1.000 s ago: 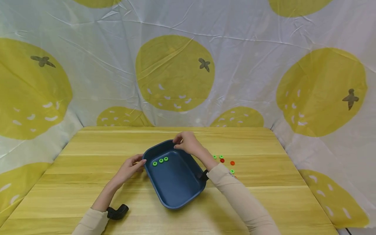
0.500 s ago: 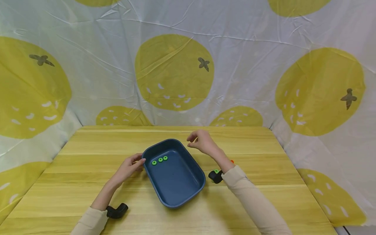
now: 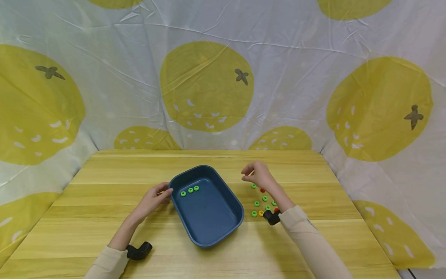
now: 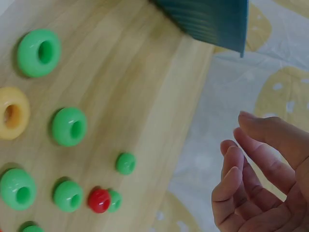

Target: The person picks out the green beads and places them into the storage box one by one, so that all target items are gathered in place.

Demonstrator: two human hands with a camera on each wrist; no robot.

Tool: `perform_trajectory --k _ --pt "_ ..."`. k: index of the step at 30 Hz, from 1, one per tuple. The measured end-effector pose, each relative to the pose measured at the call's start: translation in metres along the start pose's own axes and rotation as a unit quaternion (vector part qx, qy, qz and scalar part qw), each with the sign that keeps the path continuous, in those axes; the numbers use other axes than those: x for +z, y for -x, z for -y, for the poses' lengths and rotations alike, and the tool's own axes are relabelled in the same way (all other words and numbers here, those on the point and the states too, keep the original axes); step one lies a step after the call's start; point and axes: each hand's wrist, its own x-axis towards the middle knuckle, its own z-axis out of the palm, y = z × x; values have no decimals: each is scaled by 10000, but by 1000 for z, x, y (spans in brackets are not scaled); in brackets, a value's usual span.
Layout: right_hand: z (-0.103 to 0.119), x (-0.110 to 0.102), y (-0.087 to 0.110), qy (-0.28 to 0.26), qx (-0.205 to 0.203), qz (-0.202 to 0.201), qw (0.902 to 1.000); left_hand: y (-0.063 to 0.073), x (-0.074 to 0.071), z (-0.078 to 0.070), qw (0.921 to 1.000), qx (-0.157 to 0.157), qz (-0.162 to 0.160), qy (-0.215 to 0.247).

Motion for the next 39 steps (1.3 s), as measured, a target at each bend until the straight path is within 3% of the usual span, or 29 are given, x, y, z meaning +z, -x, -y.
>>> perform_trajectory --k 16,39 --pt "-41 9 4 -158 579 71 9982 1 0 1 10000 -9 17 42" --pt "-58 22 6 55 890 50 9960 2 0 -1 10000 -14 61 -5"
